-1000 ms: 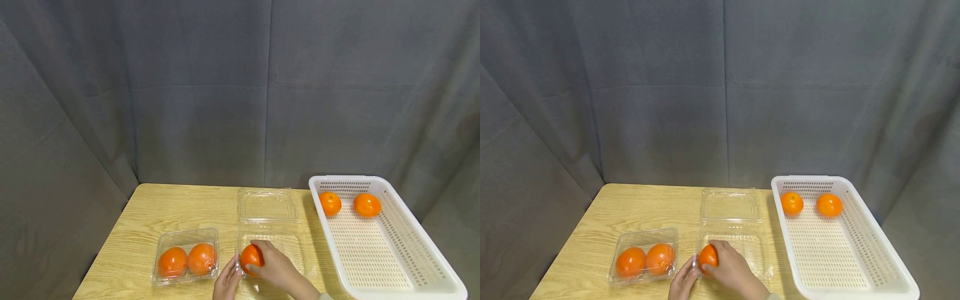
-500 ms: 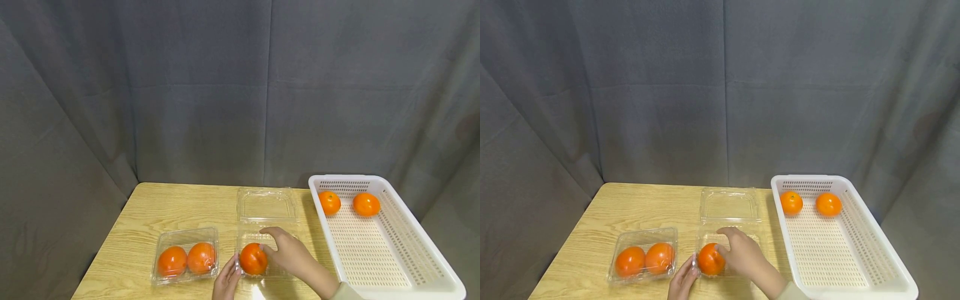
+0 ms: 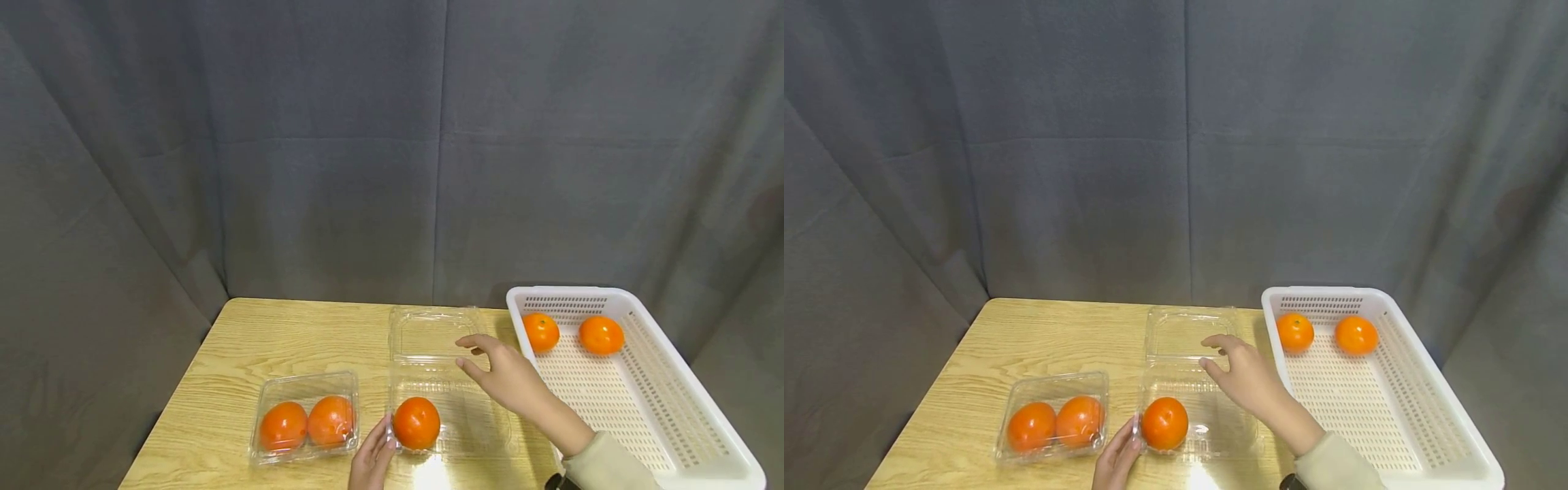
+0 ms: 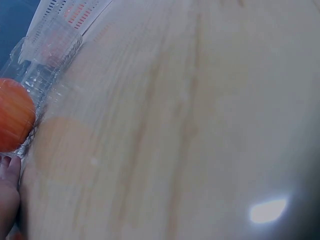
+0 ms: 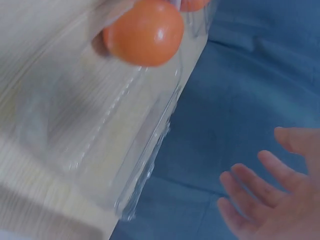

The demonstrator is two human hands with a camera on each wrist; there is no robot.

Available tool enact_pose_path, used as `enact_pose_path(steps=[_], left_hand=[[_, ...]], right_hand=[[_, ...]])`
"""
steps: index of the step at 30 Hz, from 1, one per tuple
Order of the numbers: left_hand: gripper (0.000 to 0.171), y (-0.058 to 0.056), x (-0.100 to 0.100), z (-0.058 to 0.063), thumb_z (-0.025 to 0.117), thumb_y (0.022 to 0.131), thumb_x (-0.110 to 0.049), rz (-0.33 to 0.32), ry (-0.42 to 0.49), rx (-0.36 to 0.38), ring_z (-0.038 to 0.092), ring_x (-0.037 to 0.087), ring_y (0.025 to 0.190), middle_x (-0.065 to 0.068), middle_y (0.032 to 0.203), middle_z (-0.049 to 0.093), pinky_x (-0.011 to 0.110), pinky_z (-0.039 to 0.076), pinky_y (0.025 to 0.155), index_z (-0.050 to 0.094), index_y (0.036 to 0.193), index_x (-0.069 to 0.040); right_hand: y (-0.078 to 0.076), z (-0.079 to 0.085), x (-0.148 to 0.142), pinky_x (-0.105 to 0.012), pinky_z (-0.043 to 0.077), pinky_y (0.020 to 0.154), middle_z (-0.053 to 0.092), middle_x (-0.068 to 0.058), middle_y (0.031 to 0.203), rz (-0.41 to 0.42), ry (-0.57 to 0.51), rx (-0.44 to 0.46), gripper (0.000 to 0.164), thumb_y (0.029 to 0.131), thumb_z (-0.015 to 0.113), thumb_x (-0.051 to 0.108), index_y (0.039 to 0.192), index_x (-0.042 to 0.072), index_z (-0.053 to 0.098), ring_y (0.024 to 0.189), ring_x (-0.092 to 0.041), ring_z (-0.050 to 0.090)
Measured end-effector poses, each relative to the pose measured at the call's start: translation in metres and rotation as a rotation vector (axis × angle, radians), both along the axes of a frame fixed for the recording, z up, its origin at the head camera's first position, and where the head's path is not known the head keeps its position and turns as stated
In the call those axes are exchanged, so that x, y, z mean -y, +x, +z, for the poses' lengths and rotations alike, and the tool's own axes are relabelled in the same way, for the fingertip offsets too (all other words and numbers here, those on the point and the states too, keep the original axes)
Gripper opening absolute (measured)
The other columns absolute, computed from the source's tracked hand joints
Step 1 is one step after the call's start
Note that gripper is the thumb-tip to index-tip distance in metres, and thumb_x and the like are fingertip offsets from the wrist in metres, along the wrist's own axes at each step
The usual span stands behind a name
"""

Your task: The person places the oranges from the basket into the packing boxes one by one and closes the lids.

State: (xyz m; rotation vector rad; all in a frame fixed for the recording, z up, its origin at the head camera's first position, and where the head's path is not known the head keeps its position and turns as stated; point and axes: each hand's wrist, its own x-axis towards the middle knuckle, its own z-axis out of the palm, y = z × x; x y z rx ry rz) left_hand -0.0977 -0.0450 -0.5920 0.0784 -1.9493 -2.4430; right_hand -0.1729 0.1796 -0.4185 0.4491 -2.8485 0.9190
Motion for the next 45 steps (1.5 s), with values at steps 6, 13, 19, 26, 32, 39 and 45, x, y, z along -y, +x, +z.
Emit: enact_pose_path(steps=[6, 13, 19, 26, 32, 39, 45], left_hand=[[0.055, 0.000, -0.001, -0.002, 0.060, 0.099, -0.016, -0.005, -0.013, 0.017, 0.050, -0.011, 0.113, 0.032, 0.146, 0.041, 0.011, 0.038, 0.097, 0.042, 0.141, 0.013], [0.053, 0.000, -0.002, -0.003, 0.059, 0.099, -0.016, 0.010, -0.031, 0.008, 0.050, -0.004, 0.118, 0.031, 0.145, 0.043, 0.015, 0.040, 0.100, 0.044, 0.141, 0.013], [0.054, 0.001, -0.001, -0.001, 0.060, 0.099, -0.015, 0.003, -0.014, 0.009, 0.050, -0.010, 0.113, 0.031, 0.145, 0.042, 0.011, 0.038, 0.097, 0.043, 0.141, 0.013], [0.052, 0.000, -0.001, -0.002, 0.059, 0.100, -0.016, 0.000, -0.050, 0.006, 0.049, -0.006, 0.117, 0.031, 0.145, 0.043, 0.015, 0.039, 0.100, 0.044, 0.141, 0.012], [0.052, -0.002, 0.000, -0.002, 0.060, 0.099, -0.021, -0.015, -0.073, 0.026, 0.050, -0.003, 0.120, 0.026, 0.147, 0.044, 0.029, 0.041, 0.107, 0.047, 0.142, 0.007], [0.054, -0.002, 0.003, -0.004, 0.059, 0.100, -0.019, -0.032, -0.060, 0.014, 0.049, -0.012, 0.114, 0.030, 0.147, 0.040, 0.017, 0.039, 0.102, 0.043, 0.143, 0.010], [0.054, -0.001, 0.004, -0.003, 0.059, 0.100, -0.019, -0.032, -0.063, 0.001, 0.049, -0.006, 0.118, 0.030, 0.146, 0.041, 0.014, 0.039, 0.099, 0.043, 0.142, 0.010]], right_hand=[[-0.012, 0.001, -0.021, -0.048, 0.054, 0.078, 0.071, -0.006, 0.110, -0.018, -0.010, -0.056, 0.026, 0.092, 0.072, 0.022, 0.116, 0.011, 0.070, 0.098, -0.028, 0.066], [-0.025, 0.001, -0.044, -0.045, 0.054, 0.076, 0.072, -0.002, 0.099, -0.024, -0.032, -0.099, 0.020, 0.093, 0.071, 0.020, 0.111, 0.010, 0.071, 0.089, -0.025, 0.065], [-0.037, -0.003, -0.065, -0.036, 0.052, 0.075, 0.071, 0.001, 0.095, 0.018, -0.022, -0.198, 0.017, 0.091, 0.073, 0.010, 0.107, 0.009, 0.072, 0.088, -0.020, 0.063], [-0.049, -0.008, -0.093, -0.049, 0.056, 0.079, 0.071, -0.012, 0.110, -0.022, -0.037, -0.087, 0.022, 0.096, 0.067, 0.019, 0.115, 0.007, 0.069, 0.095, -0.034, 0.065], [-0.061, -0.018, -0.114, -0.051, 0.053, 0.082, 0.070, -0.015, 0.109, -0.049, -0.048, -0.122, 0.021, 0.097, 0.064, 0.009, 0.115, 0.000, 0.068, 0.095, -0.033, 0.065], [-0.070, -0.026, -0.129, -0.056, 0.052, 0.083, 0.069, -0.019, 0.112, -0.108, -0.031, -0.054, 0.023, 0.099, 0.060, 0.015, 0.117, 0.001, 0.068, 0.101, -0.042, 0.063], [-0.079, -0.036, -0.140, -0.054, 0.052, 0.076, 0.069, -0.020, 0.111, -0.159, 0.026, -0.020, 0.027, 0.098, 0.062, 0.021, 0.117, 0.003, 0.068, 0.101, -0.042, 0.062]])
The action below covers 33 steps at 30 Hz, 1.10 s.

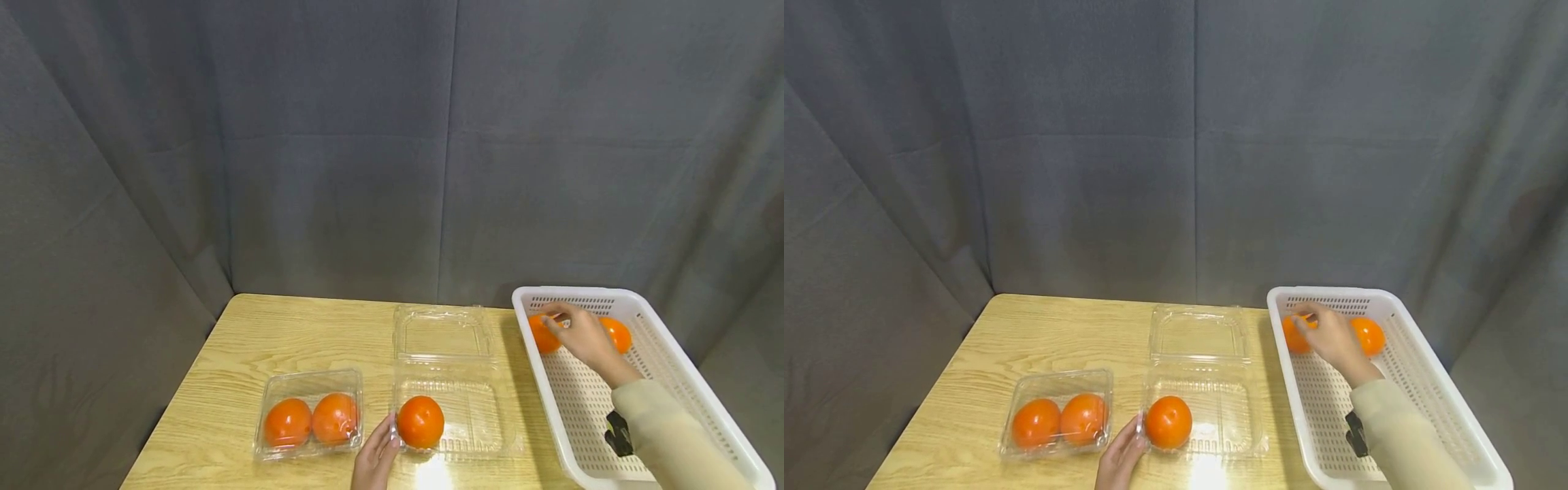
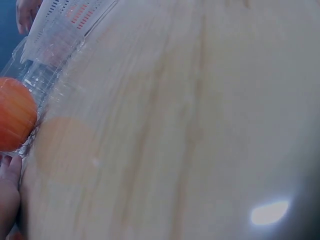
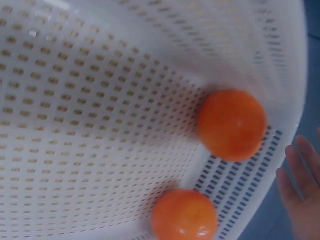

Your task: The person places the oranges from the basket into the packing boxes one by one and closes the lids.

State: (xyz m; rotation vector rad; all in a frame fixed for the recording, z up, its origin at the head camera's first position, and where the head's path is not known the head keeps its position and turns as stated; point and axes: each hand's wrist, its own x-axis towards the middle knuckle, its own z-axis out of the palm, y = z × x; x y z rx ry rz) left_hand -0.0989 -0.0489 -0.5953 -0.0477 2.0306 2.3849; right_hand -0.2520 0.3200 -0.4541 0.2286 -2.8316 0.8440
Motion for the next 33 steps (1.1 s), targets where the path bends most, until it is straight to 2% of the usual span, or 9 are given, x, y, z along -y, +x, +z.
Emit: enact_pose_path(steps=[5, 9, 16, 20, 24, 29, 33], left_hand=[[0.053, 0.000, 0.000, -0.001, 0.059, 0.100, -0.019, 0.009, -0.016, -0.019, 0.051, 0.000, 0.120, 0.030, 0.145, 0.044, 0.017, 0.041, 0.100, 0.045, 0.141, 0.010], [0.051, 0.000, 0.000, -0.003, 0.058, 0.100, -0.018, 0.011, -0.018, -0.034, 0.051, -0.001, 0.118, 0.030, 0.144, 0.044, 0.017, 0.041, 0.100, 0.045, 0.141, 0.011], [0.050, -0.001, 0.000, -0.003, 0.057, 0.100, -0.014, -0.001, 0.020, -0.068, 0.050, -0.007, 0.116, 0.032, 0.145, 0.041, 0.014, 0.039, 0.099, 0.043, 0.141, 0.013], [0.050, -0.002, 0.001, -0.002, 0.056, 0.101, -0.012, -0.014, 0.043, -0.069, 0.050, -0.009, 0.116, 0.034, 0.145, 0.039, 0.012, 0.038, 0.099, 0.041, 0.141, 0.015], [0.052, -0.002, 0.002, -0.002, 0.056, 0.101, -0.016, -0.015, 0.037, -0.031, 0.050, -0.008, 0.116, 0.031, 0.146, 0.041, 0.013, 0.038, 0.099, 0.041, 0.142, 0.013], [0.055, 0.000, 0.001, -0.002, 0.059, 0.100, -0.022, -0.002, 0.033, 0.029, 0.050, -0.008, 0.116, 0.027, 0.147, 0.043, 0.026, 0.041, 0.106, 0.043, 0.143, 0.009], [0.055, 0.000, 0.002, -0.003, 0.059, 0.100, -0.023, 0.001, 0.026, 0.020, 0.049, -0.009, 0.116, 0.026, 0.147, 0.042, 0.039, 0.039, 0.109, 0.044, 0.143, 0.009]], right_hand=[[-0.008, -0.010, -0.007, -0.059, 0.049, 0.079, 0.066, -0.022, 0.119, -0.062, 0.031, 0.017, 0.036, 0.099, 0.059, 0.031, 0.122, 0.004, 0.065, 0.105, -0.045, 0.060], [-0.012, -0.020, -0.013, -0.060, 0.049, 0.078, 0.064, -0.023, 0.122, -0.092, 0.045, 0.016, 0.037, 0.098, 0.060, 0.031, 0.123, 0.004, 0.064, 0.105, -0.045, 0.060], [-0.018, -0.031, -0.020, -0.064, 0.044, 0.090, 0.058, -0.029, 0.127, -0.064, 0.021, 0.022, 0.038, 0.096, 0.065, 0.023, 0.125, -0.001, 0.062, 0.113, -0.050, 0.053], [-0.023, -0.035, -0.021, -0.066, 0.040, 0.095, 0.053, -0.032, 0.132, -0.033, 0.004, 0.087, 0.047, 0.095, 0.067, 0.024, 0.131, -0.005, 0.056, 0.118, -0.052, 0.049], [-0.028, -0.041, -0.021, -0.067, 0.037, 0.100, 0.048, -0.035, 0.137, -0.012, -0.015, 0.156, 0.055, 0.096, 0.065, 0.026, 0.137, -0.007, 0.050, 0.124, -0.054, 0.043], [-0.032, -0.049, -0.020, -0.065, 0.040, 0.098, 0.050, -0.036, 0.134, -0.007, -0.016, 0.194, 0.059, 0.096, 0.065, 0.028, 0.140, -0.008, 0.047, 0.119, -0.053, 0.049], [-0.032, -0.052, -0.016, -0.064, 0.042, 0.096, 0.051, -0.036, 0.132, -0.010, -0.005, 0.187, 0.060, 0.095, 0.066, 0.027, 0.139, -0.008, 0.046, 0.115, -0.051, 0.052]])
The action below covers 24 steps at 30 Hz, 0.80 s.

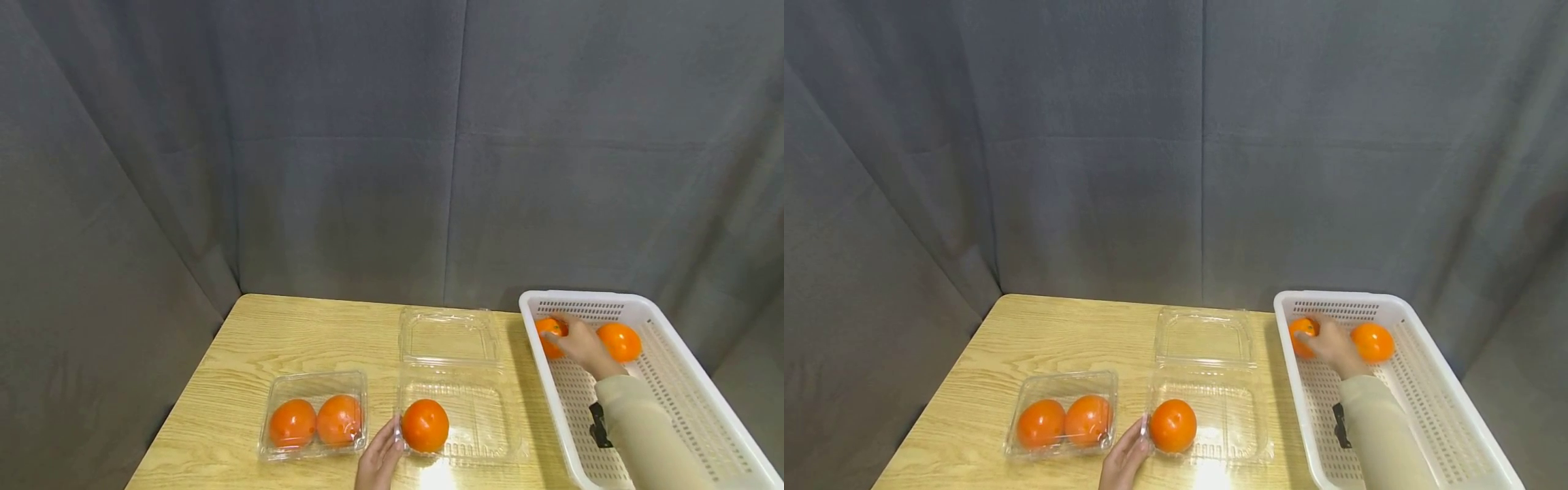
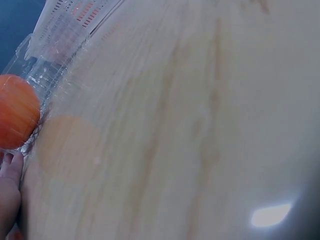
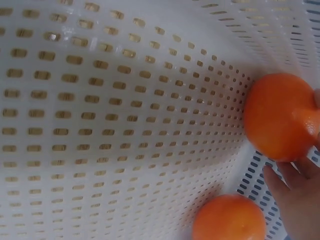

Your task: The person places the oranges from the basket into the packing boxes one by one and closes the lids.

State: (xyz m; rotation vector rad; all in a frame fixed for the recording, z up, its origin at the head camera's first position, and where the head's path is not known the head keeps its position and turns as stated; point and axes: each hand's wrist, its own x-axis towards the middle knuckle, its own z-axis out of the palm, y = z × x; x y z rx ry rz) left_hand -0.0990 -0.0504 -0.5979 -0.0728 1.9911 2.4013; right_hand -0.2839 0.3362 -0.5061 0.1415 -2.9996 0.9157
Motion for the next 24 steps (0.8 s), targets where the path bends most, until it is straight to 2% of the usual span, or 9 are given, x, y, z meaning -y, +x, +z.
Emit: enact_pose_path(steps=[2, 5, 7, 10, 13, 16, 21, 24], left_hand=[[0.054, -0.001, 0.000, 0.000, 0.058, 0.100, -0.022, 0.003, -0.008, -0.006, 0.049, -0.010, 0.115, 0.027, 0.147, 0.042, 0.038, 0.039, 0.109, 0.044, 0.143, 0.009], [0.054, -0.001, 0.001, -0.001, 0.058, 0.100, -0.021, 0.007, -0.008, -0.011, 0.049, -0.011, 0.115, 0.027, 0.147, 0.042, 0.028, 0.041, 0.106, 0.044, 0.143, 0.009], [0.054, -0.002, 0.001, -0.001, 0.059, 0.100, -0.020, 0.012, 0.003, -0.013, 0.050, -0.009, 0.115, 0.028, 0.147, 0.041, 0.020, 0.040, 0.103, 0.043, 0.142, 0.010], [0.054, -0.002, 0.001, -0.002, 0.059, 0.100, -0.019, 0.016, 0.006, -0.022, 0.050, -0.004, 0.118, 0.030, 0.146, 0.041, 0.015, 0.040, 0.100, 0.043, 0.141, 0.012], [0.054, -0.002, 0.001, -0.002, 0.059, 0.100, -0.019, 0.015, 0.006, -0.027, 0.050, -0.001, 0.120, 0.030, 0.145, 0.042, 0.014, 0.040, 0.099, 0.044, 0.141, 0.012], [0.054, -0.002, 0.001, -0.002, 0.059, 0.100, -0.020, 0.014, 0.008, -0.017, 0.050, -0.004, 0.118, 0.029, 0.146, 0.042, 0.013, 0.039, 0.099, 0.044, 0.142, 0.011], [0.054, -0.003, 0.001, -0.003, 0.059, 0.100, -0.021, 0.009, 0.009, -0.005, 0.051, -0.010, 0.114, 0.027, 0.147, 0.042, 0.021, 0.041, 0.104, 0.044, 0.142, 0.010], [0.055, -0.003, -0.001, -0.002, 0.060, 0.100, -0.022, 0.010, 0.028, 0.012, 0.053, -0.004, 0.117, 0.027, 0.146, 0.043, 0.022, 0.042, 0.103, 0.044, 0.142, 0.010]], right_hand=[[-0.001, -0.001, 0.002, -0.063, 0.044, 0.094, 0.053, -0.036, 0.130, 0.003, 0.001, -0.012, 0.059, 0.094, 0.066, 0.025, 0.138, -0.009, 0.047, 0.112, -0.050, 0.054], [-0.003, -0.003, 0.004, -0.062, 0.045, 0.093, 0.053, -0.037, 0.128, 0.007, -0.001, -0.029, 0.059, 0.092, 0.068, 0.022, 0.137, -0.010, 0.047, 0.109, -0.049, 0.055], [-0.004, -0.005, 0.005, -0.062, 0.045, 0.093, 0.052, -0.037, 0.128, 0.006, -0.003, -0.025, 0.060, 0.091, 0.069, 0.021, 0.138, -0.009, 0.047, 0.109, -0.049, 0.055], [-0.006, -0.007, 0.006, -0.061, 0.047, 0.090, 0.052, -0.037, 0.129, 0.003, 0.002, -0.020, 0.062, 0.089, 0.071, 0.021, 0.138, -0.009, 0.046, 0.108, -0.048, 0.056], [-0.006, -0.010, 0.006, -0.060, 0.048, 0.088, 0.052, -0.038, 0.127, 0.007, 0.007, -0.032, 0.064, 0.087, 0.072, 0.018, 0.137, -0.010, 0.046, 0.106, -0.048, 0.056], [-0.006, -0.012, 0.007, -0.061, 0.047, 0.089, 0.050, -0.039, 0.127, 0.012, -0.001, -0.045, 0.066, 0.084, 0.074, 0.015, 0.137, -0.011, 0.045, 0.107, -0.050, 0.055], [-0.005, -0.015, 0.007, -0.064, 0.045, 0.092, 0.048, -0.039, 0.127, 0.010, -0.016, -0.047, 0.066, 0.083, 0.075, 0.012, 0.137, -0.011, 0.044, 0.110, -0.052, 0.052], [-0.004, -0.015, 0.005, -0.064, 0.044, 0.093, 0.048, -0.039, 0.129, 0.011, -0.009, -0.048, 0.066, 0.084, 0.074, 0.012, 0.138, -0.011, 0.044, 0.111, -0.052, 0.051]])
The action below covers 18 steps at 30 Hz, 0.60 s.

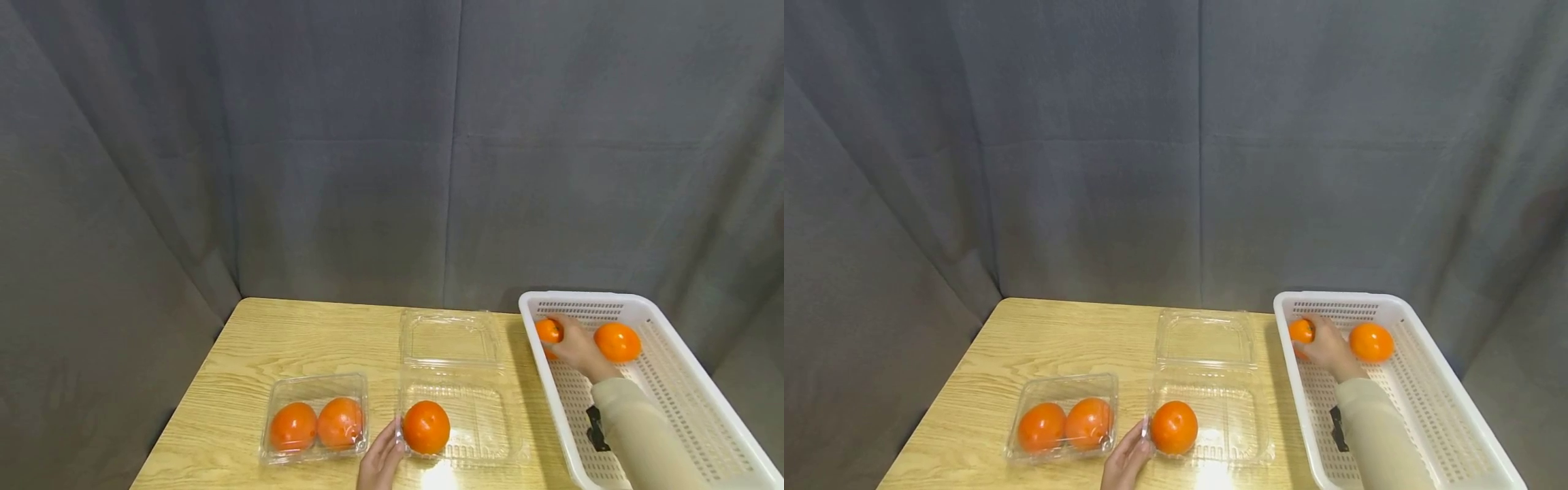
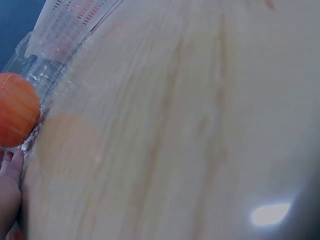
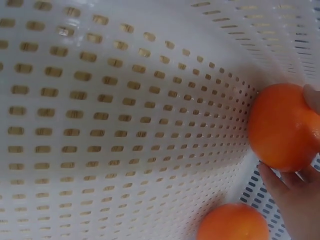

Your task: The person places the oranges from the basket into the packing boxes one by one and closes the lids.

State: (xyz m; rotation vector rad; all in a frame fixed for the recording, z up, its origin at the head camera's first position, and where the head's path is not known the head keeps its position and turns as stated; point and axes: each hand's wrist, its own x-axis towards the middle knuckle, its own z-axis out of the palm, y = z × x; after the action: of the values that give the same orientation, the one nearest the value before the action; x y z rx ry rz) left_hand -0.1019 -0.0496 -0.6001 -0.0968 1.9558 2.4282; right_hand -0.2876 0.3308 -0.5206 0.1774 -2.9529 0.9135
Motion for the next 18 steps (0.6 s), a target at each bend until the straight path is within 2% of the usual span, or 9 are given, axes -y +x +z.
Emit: enact_pose_path(steps=[5, 6, 12, 18], left_hand=[[0.056, -0.001, 0.000, -0.001, 0.060, 0.100, -0.021, -0.001, 0.008, -0.003, 0.052, -0.005, 0.117, 0.029, 0.146, 0.042, 0.012, 0.040, 0.098, 0.043, 0.142, 0.011], [0.055, -0.001, 0.000, -0.001, 0.059, 0.100, -0.020, -0.004, 0.007, -0.012, 0.051, -0.009, 0.114, 0.029, 0.147, 0.041, 0.011, 0.039, 0.097, 0.043, 0.142, 0.011], [0.053, 0.000, 0.003, -0.004, 0.058, 0.101, -0.018, -0.008, -0.006, -0.045, 0.051, -0.009, 0.115, 0.030, 0.147, 0.039, 0.011, 0.038, 0.098, 0.042, 0.142, 0.012], [0.053, -0.001, 0.001, -0.005, 0.059, 0.100, -0.017, 0.003, -0.009, -0.067, 0.051, -0.008, 0.115, 0.032, 0.145, 0.041, 0.013, 0.039, 0.098, 0.043, 0.141, 0.014]], right_hand=[[0.002, 0.001, -0.001, -0.064, 0.044, 0.093, 0.047, -0.039, 0.130, 0.000, 0.009, -0.016, 0.066, 0.084, 0.074, 0.013, 0.138, -0.011, 0.044, 0.112, -0.053, 0.050], [0.002, 0.001, 0.000, -0.064, 0.044, 0.093, 0.047, -0.039, 0.129, 0.000, 0.010, -0.020, 0.066, 0.084, 0.074, 0.013, 0.138, -0.012, 0.044, 0.112, -0.053, 0.050], [0.007, 0.005, 0.004, -0.065, 0.043, 0.094, 0.047, -0.040, 0.129, -0.011, 0.024, -0.027, 0.066, 0.085, 0.074, 0.016, 0.137, -0.013, 0.044, 0.113, -0.054, 0.050], [0.015, 0.015, 0.005, -0.063, 0.047, 0.088, 0.047, -0.040, 0.129, -0.017, 0.025, -0.058, 0.066, 0.086, 0.074, 0.015, 0.137, -0.014, 0.043, 0.109, -0.054, 0.052]])
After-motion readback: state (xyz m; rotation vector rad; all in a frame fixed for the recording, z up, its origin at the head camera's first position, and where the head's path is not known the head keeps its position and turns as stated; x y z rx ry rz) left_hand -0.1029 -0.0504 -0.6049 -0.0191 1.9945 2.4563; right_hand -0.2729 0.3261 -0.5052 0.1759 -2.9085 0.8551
